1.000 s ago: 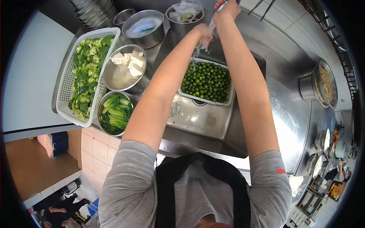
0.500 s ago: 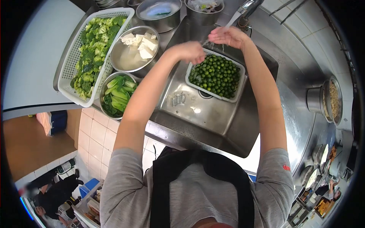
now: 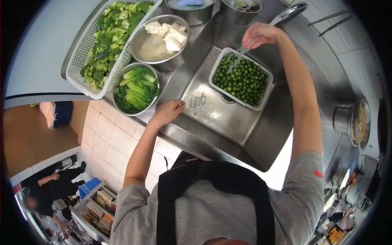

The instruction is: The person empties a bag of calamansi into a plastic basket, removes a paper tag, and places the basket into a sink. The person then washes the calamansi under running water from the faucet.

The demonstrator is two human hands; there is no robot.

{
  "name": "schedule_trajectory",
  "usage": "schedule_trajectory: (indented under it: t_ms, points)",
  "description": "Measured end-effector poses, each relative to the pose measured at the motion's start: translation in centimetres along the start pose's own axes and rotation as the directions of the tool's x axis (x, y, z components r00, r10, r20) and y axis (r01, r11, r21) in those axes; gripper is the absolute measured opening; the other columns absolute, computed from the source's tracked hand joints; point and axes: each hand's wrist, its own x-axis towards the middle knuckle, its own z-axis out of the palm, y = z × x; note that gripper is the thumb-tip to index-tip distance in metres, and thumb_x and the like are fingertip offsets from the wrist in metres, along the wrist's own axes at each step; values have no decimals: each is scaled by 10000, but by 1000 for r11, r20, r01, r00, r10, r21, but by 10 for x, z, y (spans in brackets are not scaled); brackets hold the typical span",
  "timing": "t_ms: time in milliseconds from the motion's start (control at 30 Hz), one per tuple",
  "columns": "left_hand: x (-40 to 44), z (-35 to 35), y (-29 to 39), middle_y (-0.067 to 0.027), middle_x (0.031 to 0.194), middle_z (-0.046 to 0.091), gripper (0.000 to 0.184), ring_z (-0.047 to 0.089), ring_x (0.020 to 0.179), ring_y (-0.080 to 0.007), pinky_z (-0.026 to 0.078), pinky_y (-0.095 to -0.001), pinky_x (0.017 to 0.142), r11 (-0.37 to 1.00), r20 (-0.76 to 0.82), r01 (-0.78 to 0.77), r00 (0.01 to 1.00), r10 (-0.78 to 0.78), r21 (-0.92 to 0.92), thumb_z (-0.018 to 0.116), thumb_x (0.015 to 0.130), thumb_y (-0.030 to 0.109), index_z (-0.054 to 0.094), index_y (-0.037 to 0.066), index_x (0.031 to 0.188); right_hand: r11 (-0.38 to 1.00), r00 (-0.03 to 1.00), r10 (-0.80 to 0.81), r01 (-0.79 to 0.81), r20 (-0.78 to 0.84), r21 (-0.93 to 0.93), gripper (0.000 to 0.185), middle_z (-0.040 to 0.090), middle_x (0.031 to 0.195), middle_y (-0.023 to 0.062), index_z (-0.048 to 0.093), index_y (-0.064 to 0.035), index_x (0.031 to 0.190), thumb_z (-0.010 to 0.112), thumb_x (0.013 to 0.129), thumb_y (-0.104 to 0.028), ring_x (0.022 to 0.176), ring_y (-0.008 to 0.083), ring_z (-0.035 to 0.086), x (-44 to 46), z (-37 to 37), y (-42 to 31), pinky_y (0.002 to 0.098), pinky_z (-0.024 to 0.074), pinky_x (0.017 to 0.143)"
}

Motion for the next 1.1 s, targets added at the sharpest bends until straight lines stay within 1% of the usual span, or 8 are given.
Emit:
schedule_trajectory:
  t_ms: [67,167,500,600,667,933,1033,1100]
  points:
    - [-5,7,3,-166,866,624,298,592,848,-318,453,-385,735,996,-10,40,999,-41,-83,492,837,283,592,42,982,993,998,-49,54,-51,108,220,634,936,104,597,10,950,485,798,-103,835,170,627,0,-3,2,255,515,729]
    - [-9,11,16,-141,842,632,291,601,817,-307,456,-394,724,983,-88,118,990,-106,138,518,815,277,588,63,1001,987,984,-92,110,-155,113,237,628,966,97,592,6,970,442,824,-106,872,166,618,-5,-1,3,253,504,755]
    - [-13,12,28,-99,752,632,293,613,707,-274,469,-385,653,987,-265,111,961,-77,114,572,769,259,591,62,985,993,996,-68,73,-60,97,248,639,873,125,606,22,912,446,776,-110,807,190,629,-10,9,-1,290,511,705]
    - [-11,15,23,-91,730,627,281,607,655,-250,466,-367,618,988,-292,94,955,-55,120,587,763,254,595,67,973,986,995,99,-97,6,-134,253,639,799,137,610,25,857,459,740,-141,722,209,630,-9,10,-6,313,513,648]
    - [-10,17,22,-82,712,622,269,599,612,-227,462,-350,587,990,-316,74,948,-31,123,599,760,249,600,75,965,930,976,193,-215,-101,-298,269,627,833,185,598,56,860,438,719,-109,728,252,626,-8,8,-10,360,508,666]
    - [-10,17,22,-88,717,623,271,605,629,-223,468,-347,586,986,-340,85,940,-31,145,595,762,257,602,70,959,894,978,159,-202,-138,-400,257,630,802,163,593,50,833,434,749,-134,704,241,626,-16,4,-16,331,511,613]
    - [-9,18,21,-92,726,625,270,607,641,-229,470,-354,599,981,-316,99,948,-42,167,590,766,256,601,71,962,909,965,123,-204,-233,-364,253,630,801,154,598,34,835,431,767,-144,724,229,628,-21,-2,-9,318,511,621]
    - [-8,19,21,-92,728,627,268,608,645,-232,470,-356,604,981,-313,98,949,-42,166,587,768,253,599,70,964,1000,969,-8,3,-248,-21,234,628,813,147,594,30,853,431,774,-118,740,223,629,-22,-5,5,315,519,642]
